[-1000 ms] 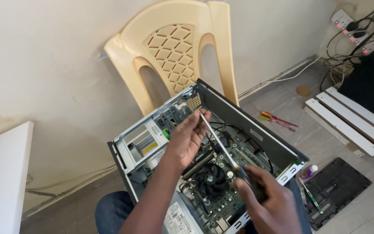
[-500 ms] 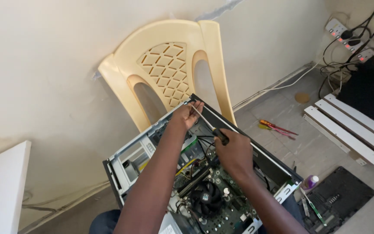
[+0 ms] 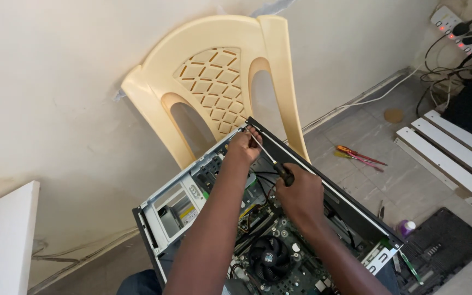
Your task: Repairing a desktop computer by unscrewing and manipulating internal components.
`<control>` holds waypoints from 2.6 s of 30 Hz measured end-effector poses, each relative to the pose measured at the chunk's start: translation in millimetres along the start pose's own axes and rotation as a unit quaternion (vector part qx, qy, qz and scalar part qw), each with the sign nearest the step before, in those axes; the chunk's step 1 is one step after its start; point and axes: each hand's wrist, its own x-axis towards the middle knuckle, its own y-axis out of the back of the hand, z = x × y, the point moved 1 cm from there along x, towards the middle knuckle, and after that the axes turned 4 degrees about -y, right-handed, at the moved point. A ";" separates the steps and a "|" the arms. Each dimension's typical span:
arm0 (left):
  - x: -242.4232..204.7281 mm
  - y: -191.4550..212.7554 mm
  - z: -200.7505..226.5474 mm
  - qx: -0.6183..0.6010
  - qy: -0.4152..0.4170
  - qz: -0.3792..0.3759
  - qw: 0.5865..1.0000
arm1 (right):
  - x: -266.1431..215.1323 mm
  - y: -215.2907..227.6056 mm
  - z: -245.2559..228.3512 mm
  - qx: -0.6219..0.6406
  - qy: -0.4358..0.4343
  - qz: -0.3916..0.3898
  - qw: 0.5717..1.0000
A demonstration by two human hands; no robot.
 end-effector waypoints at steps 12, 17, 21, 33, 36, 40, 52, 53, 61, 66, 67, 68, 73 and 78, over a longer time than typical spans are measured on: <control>-59.4 -15.4 -3.4 -0.081 0.024 0.032 0.996 | 8.6 -7.5 17.8 0.030 0.053 0.069 0.996; -78.1 -21.7 3.5 -0.123 0.044 0.030 0.991 | 12.0 -9.8 22.3 0.042 0.061 0.075 0.994; -79.6 -21.3 4.3 -0.151 0.047 0.017 0.987 | 15.2 -9.3 21.3 0.040 0.059 0.073 0.995; -49.4 -4.5 0.5 -0.169 0.060 -0.013 0.984 | 18.7 -17.0 29.9 0.047 0.065 0.085 0.993; -46.1 -2.4 1.4 -0.170 0.054 -0.016 0.984 | 17.5 -18.3 31.6 0.058 0.058 0.083 0.993; -22.8 1.8 -3.5 -0.179 0.048 -0.021 0.982 | 14.0 -13.8 27.0 0.076 0.058 0.081 0.992; -94.0 -17.9 -0.9 -0.108 0.014 0.006 0.994 | 18.2 -17.6 32.7 0.085 0.048 0.070 0.993; -113.9 -23.7 -0.9 -0.103 0.015 0.006 0.995 | 17.9 -16.8 33.3 0.088 0.045 0.073 0.992; -192.0 -30.1 91.4 0.720 -0.526 0.036 0.451 | 4.4 -8.1 17.3 0.161 -0.008 0.019 0.987; -139.1 -22.0 91.7 0.793 -0.382 -0.086 0.466 | 20.0 -24.8 38.4 0.352 -0.157 -0.061 0.921; -129.9 -14.5 91.4 0.781 -0.368 -0.053 0.502 | 22.2 -29.3 36.8 0.477 -0.256 -0.118 0.833; -131.9 -15.5 90.2 0.780 -0.370 -0.054 0.501 | 22.2 -22.8 28.8 0.477 -0.255 -0.116 0.833; -138.5 -12.3 90.5 0.742 -0.357 -0.017 0.567 | 4.3 3.3 -8.5 0.273 -0.195 -0.092 0.938; -143.1 -19.5 78.4 0.756 -0.378 0.009 0.535 | 1.3 -8.6 -3.4 0.156 -0.003 0.023 0.988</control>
